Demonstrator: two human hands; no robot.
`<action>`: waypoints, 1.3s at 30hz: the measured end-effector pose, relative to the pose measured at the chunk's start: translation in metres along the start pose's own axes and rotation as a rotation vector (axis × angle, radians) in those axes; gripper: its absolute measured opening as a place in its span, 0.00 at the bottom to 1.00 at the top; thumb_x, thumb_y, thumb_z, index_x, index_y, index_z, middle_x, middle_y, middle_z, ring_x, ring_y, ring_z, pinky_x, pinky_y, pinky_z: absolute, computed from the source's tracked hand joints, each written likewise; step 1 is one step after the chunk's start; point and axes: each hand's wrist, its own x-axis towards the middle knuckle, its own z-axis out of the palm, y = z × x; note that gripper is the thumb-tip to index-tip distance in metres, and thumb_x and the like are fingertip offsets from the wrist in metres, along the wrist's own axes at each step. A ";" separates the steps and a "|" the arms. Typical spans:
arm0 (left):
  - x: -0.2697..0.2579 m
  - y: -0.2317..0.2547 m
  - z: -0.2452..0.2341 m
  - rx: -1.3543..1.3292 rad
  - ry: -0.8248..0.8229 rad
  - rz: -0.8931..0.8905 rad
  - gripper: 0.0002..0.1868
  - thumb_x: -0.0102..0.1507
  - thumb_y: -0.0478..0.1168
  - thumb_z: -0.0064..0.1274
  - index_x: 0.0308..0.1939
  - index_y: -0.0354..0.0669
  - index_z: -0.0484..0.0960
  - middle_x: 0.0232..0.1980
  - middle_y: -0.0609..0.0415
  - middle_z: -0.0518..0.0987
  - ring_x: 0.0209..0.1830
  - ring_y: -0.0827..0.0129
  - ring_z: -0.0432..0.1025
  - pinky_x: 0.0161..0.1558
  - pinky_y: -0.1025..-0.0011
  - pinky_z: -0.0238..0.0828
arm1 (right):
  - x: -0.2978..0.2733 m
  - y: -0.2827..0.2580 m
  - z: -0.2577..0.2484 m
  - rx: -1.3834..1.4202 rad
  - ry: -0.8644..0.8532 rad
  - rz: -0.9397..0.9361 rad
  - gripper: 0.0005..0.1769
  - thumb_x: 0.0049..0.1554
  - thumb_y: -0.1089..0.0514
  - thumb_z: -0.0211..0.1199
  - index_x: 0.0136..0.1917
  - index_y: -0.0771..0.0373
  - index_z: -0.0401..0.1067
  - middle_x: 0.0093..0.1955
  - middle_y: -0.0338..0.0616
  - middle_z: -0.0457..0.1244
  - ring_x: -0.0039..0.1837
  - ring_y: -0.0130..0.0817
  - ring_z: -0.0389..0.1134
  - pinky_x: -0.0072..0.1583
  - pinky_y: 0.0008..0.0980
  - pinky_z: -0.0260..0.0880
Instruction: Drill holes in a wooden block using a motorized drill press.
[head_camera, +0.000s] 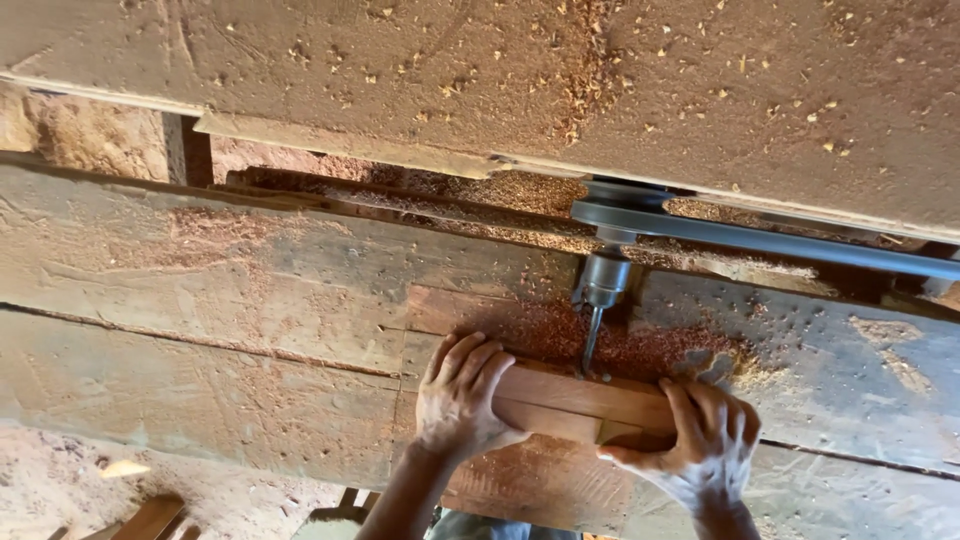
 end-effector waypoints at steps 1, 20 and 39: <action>-0.002 -0.001 0.002 0.006 -0.002 -0.003 0.45 0.34 0.63 0.76 0.49 0.49 0.77 0.53 0.56 0.80 0.58 0.61 0.72 0.70 0.54 0.64 | 0.001 0.001 0.001 -0.001 0.000 -0.013 0.64 0.33 0.03 0.47 0.53 0.61 0.75 0.59 0.48 0.64 0.59 0.41 0.63 0.66 0.52 0.59; 0.008 0.005 0.001 0.091 0.083 0.009 0.47 0.41 0.76 0.70 0.50 0.49 0.77 0.52 0.55 0.81 0.56 0.63 0.73 0.68 0.58 0.67 | 0.015 0.014 0.007 0.011 0.041 -0.047 0.62 0.36 0.03 0.42 0.52 0.61 0.72 0.52 0.49 0.63 0.54 0.43 0.63 0.62 0.51 0.61; -0.017 0.016 0.006 0.128 0.146 0.016 0.54 0.33 0.74 0.74 0.51 0.45 0.75 0.51 0.53 0.81 0.53 0.63 0.74 0.62 0.59 0.74 | 0.002 0.011 0.000 0.107 -0.013 0.011 0.65 0.23 0.07 0.65 0.60 0.54 0.68 0.61 0.42 0.62 0.61 0.41 0.62 0.69 0.50 0.59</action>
